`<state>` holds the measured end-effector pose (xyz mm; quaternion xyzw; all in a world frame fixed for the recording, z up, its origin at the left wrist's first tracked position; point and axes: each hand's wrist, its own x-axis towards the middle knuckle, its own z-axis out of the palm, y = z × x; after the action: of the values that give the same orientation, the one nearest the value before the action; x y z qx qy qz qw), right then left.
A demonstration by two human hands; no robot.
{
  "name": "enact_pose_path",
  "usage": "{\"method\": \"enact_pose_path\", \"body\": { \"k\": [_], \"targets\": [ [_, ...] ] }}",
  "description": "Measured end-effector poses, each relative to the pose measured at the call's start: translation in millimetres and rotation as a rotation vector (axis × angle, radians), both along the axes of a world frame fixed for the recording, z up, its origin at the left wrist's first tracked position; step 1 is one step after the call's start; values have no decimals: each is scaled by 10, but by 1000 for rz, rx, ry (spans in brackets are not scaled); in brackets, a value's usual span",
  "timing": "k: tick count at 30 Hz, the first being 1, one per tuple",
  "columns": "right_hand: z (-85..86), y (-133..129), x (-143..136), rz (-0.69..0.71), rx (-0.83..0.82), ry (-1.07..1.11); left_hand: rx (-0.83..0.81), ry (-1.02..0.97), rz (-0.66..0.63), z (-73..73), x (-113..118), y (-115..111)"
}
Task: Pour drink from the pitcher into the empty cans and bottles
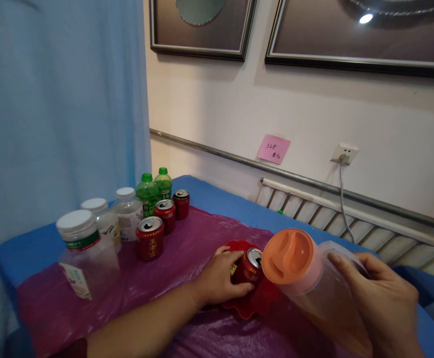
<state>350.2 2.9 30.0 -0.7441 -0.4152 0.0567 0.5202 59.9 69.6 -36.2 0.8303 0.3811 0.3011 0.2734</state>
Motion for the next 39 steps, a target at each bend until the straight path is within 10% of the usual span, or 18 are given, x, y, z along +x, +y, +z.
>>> {"method": "enact_pose_path", "body": {
  "k": [39],
  "targets": [
    [-216,225,150,91,172,72,15,-38,11,-30,-34,24]
  ]
}}
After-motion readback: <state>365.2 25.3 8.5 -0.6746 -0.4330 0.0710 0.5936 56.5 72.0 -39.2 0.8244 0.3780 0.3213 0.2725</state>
